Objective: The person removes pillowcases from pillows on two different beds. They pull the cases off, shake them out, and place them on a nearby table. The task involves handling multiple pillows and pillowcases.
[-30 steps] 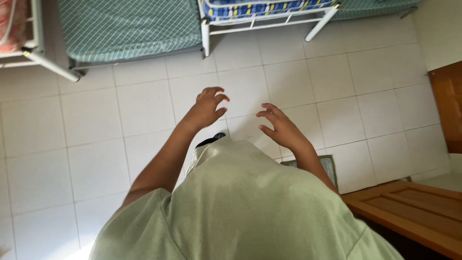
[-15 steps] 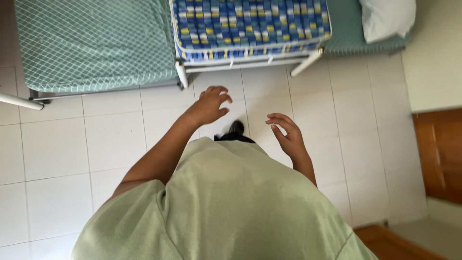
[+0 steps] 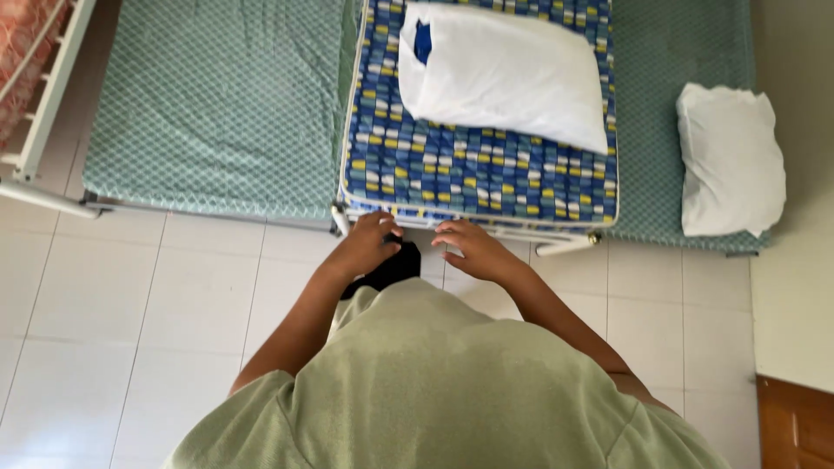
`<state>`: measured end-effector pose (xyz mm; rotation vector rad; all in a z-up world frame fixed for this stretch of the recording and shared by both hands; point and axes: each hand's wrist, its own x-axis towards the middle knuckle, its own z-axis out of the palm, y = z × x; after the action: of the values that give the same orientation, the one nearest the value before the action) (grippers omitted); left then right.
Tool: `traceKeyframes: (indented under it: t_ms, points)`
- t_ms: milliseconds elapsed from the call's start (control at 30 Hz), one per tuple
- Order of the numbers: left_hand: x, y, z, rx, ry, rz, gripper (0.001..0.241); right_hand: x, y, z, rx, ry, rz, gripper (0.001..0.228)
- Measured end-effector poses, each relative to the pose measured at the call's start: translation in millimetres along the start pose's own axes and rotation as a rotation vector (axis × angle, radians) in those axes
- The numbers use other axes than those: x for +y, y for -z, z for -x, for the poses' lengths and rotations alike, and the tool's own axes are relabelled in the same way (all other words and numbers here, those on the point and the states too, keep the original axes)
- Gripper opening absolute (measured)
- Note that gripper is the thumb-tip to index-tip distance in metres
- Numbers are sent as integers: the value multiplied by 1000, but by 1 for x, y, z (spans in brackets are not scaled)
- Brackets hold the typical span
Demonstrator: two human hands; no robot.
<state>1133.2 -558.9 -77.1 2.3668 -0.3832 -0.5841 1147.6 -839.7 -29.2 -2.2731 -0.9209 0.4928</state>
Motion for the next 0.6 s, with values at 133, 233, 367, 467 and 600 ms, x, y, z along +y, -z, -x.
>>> traceKeyframes:
  t_ms: [133,233,367,467,600]
  points:
    - [-35,18,-73,15,-35,22,35,79,-7,-85,48,12,-309,30]
    - [-52,44,-135,36,-72,19,31,151,-15,-164,71,-304,-958,36]
    - [-56,72,-201,19,-55,57,31,204,21,-262,15,-362,-477,51]
    - [-55,87,-224,22,-55,133,31,258,20,-321,-130,-421,-62,63]
    - [-76,74,-235,-23,-30,234,32,306,9,-361,-343,-466,326,86]
